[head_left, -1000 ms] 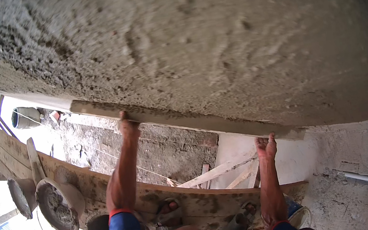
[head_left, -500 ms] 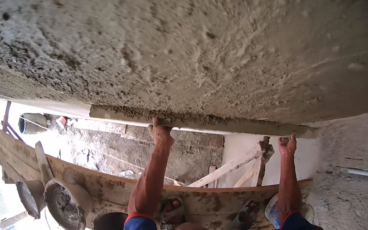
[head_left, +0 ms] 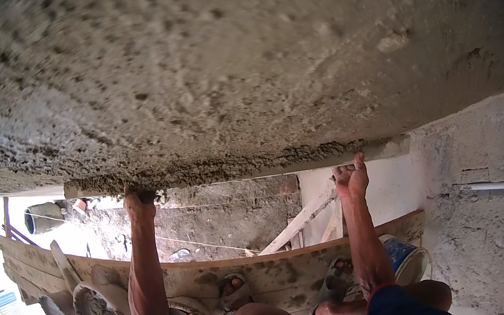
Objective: The person applies plaster to a wall using a trowel and then smooths it with a long wooden board.
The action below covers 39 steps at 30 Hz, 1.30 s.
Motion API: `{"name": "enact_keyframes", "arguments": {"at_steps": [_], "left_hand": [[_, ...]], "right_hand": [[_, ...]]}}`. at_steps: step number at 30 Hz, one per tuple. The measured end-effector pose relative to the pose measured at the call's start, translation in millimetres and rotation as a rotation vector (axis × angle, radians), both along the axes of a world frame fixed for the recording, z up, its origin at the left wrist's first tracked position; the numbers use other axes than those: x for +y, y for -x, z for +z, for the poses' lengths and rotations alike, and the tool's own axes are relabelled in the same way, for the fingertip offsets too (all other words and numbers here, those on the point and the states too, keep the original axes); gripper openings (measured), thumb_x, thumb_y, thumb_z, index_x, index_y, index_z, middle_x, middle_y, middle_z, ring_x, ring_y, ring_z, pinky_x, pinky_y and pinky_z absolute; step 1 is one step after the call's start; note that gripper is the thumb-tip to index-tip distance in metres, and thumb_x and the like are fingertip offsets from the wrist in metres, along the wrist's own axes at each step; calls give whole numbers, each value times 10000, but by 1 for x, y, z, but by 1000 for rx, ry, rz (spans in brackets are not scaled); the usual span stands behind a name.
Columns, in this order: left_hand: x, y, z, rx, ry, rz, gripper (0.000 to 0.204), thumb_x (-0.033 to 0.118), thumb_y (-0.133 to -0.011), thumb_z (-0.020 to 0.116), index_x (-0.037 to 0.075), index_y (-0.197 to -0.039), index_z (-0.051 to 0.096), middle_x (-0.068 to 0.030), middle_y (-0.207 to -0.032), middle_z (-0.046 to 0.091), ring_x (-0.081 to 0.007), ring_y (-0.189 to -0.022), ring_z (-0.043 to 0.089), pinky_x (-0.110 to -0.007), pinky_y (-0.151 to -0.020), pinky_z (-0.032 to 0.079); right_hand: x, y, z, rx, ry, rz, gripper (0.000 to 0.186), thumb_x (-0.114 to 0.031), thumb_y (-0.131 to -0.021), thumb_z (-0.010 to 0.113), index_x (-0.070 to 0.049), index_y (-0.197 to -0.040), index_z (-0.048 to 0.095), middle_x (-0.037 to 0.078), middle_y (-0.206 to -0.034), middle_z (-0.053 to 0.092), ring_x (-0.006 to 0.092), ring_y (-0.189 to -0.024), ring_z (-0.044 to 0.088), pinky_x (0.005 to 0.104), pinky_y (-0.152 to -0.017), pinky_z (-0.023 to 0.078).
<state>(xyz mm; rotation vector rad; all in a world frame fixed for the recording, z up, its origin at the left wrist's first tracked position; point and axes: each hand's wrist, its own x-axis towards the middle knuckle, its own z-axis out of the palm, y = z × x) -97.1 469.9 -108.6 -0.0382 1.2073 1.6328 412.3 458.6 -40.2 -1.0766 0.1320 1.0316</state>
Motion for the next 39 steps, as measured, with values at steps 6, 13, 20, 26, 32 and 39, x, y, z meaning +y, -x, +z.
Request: {"name": "enact_keyframes", "arguments": {"at_steps": [6,13,20,26,32,39], "left_hand": [[-6,-69,3,-67,-158,-141,408,416,-981,361,84,-1103,566,-97,-1012,645,-280,-966,632,-431,-824,547],[3,-117,-3,-139,-40,-2,425,450,-979,369,100,-1102,577,-78,-993,656,-253,-877,648,-405,-679,570],[4,-55,76,-75,-117,110,350,391,-967,453,81,-1079,572,-103,-900,652,-246,-730,650,-394,-549,576],[7,-8,138,3,4,96,353,387,-962,464,68,-1034,597,-98,-830,656,-238,-667,637,-393,-548,572],[5,18,208,49,-45,83,391,406,-973,421,76,-1100,588,-95,-927,668,-239,-731,661,-402,-590,587],[2,3,314,16,-110,64,378,375,-993,371,91,-1155,561,-71,-983,663,-215,-799,664,-397,-648,599]], "right_hand": [[4,-72,-16,28,57,-113,387,-317,-984,436,-34,-1245,473,144,-1264,534,312,-1186,498,538,-1022,380],[9,-126,-16,52,10,-89,341,-363,-940,527,-137,-1196,517,76,-1240,523,266,-1149,504,457,-966,424],[14,-44,43,28,22,-92,418,-371,-983,422,-93,-1293,460,114,-1294,494,291,-1211,466,498,-1030,388],[7,-6,90,128,-32,-31,434,-357,-989,411,-71,-1315,428,122,-1352,447,306,-1246,435,510,-1045,372],[4,11,143,178,-28,-30,420,-344,-987,421,-59,-1294,441,126,-1347,448,304,-1260,416,500,-1058,352],[1,4,240,215,15,-35,368,-332,-988,427,-62,-1229,489,118,-1223,538,277,-1210,451,493,-1064,323]]}}
